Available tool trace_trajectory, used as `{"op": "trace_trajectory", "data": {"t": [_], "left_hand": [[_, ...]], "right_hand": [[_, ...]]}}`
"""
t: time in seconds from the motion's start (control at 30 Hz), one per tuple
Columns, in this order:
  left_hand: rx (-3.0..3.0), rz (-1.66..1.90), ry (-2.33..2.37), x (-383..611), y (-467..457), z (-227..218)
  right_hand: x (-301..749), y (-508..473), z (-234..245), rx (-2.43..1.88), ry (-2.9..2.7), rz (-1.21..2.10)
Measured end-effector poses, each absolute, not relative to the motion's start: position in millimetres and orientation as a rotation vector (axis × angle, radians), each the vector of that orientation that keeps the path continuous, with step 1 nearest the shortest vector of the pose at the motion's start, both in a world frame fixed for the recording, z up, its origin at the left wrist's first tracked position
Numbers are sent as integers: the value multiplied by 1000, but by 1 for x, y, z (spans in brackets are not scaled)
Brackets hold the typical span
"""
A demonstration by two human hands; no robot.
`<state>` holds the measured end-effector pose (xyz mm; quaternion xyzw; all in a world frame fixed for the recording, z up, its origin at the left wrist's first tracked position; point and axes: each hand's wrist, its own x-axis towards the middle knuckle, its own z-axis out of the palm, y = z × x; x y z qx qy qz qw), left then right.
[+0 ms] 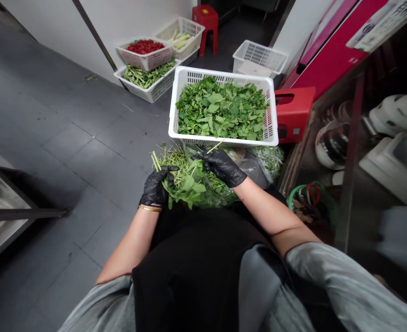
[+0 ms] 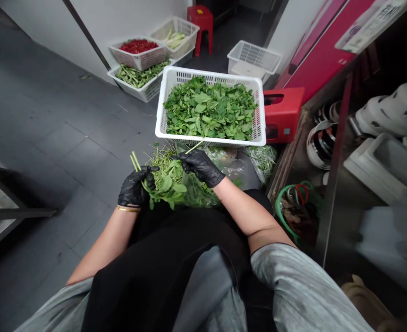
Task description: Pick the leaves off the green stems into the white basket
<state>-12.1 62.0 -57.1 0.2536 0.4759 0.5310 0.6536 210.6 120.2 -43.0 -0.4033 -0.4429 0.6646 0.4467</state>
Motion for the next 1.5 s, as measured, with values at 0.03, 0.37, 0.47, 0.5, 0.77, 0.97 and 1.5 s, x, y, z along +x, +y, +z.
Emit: {"op": "trace_trajectory", "data": {"t": [0.03,0.37,0.47,0.5,0.77,0.97,1.5], "left_hand": [[595,1198,1093,-13,61,-53],[937,1015,1270,0,52,-62],[936,963,1245,-4,54,-61],[926,940,1248,-4,53,-57],[993,848,1314,-12,44,-36],[673,932,1106,2,49,-49],[459,1095,1008,-10,69,-69]], "right_hand": [[209,119,-45,-990,-1031,1676],[181,105,-52,-909,-1044,1819],[190,111,-41,-884,-1380,1945],[194,113,-38,-878,-1491,1950],[243,132,-49,-968,-1040,1853],[227,106,-67,-1085,-1286,1791],[209,91,-61,-1235,-1119,1671]]}}
